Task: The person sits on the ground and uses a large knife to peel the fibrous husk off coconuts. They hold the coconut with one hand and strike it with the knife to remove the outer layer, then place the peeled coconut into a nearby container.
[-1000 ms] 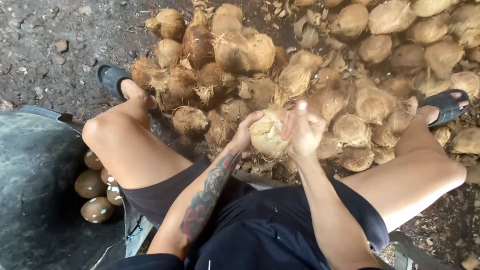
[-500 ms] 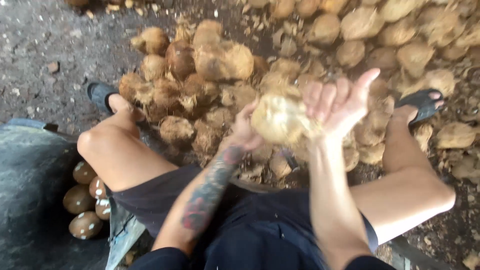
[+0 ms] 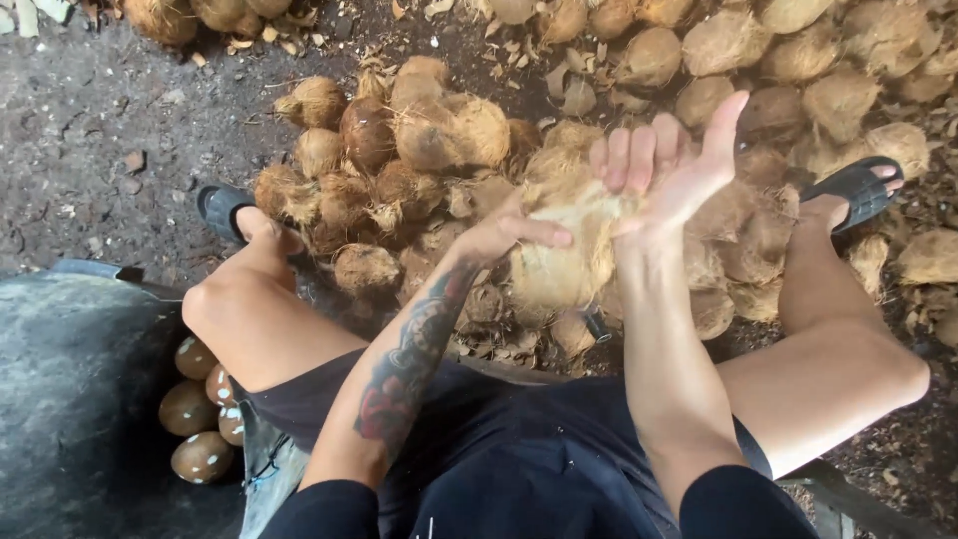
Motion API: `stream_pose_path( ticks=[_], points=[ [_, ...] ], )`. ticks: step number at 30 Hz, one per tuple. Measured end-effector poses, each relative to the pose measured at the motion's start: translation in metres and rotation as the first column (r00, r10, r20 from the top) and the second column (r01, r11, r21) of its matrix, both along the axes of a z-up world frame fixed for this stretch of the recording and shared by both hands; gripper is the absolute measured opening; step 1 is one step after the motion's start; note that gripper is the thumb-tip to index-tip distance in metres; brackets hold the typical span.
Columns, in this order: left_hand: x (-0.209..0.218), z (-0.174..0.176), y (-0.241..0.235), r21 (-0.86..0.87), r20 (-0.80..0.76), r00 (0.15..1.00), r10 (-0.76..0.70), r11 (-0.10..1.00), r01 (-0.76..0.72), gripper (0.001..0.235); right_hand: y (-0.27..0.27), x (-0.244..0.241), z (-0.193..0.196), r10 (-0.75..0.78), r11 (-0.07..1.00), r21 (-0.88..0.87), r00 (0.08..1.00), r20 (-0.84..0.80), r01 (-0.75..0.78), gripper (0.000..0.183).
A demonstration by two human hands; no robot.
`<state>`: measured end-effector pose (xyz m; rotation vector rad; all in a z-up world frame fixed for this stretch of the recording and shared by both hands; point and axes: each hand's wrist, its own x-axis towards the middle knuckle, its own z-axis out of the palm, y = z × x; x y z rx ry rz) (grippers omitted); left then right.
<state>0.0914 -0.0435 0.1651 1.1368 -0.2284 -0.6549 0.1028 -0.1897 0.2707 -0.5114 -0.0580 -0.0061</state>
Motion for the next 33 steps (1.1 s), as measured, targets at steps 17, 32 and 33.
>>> stream_pose_path(
  ticks=[17,32,33],
  points=[
    [0.001,-0.049,0.007,-0.256,0.382,0.921,-0.074,0.949,0.182,0.092,-0.047,0.025,-0.038,0.020,0.999,0.030,1.000,-0.011,-0.020,0.057],
    [-0.098,-0.021,-0.093,-0.333,-0.783,0.583,0.218,0.645,-0.688,0.082,-0.134,0.107,0.006,-0.764,0.601,-0.028,0.564,-0.312,0.799,0.058],
    [-0.096,-0.029,-0.086,-0.387,-0.777,0.609,0.162,0.640,-0.664,0.086,-0.157,0.110,0.019,-0.809,0.531,0.037,0.520,-0.275,0.846,0.079]
  ],
)
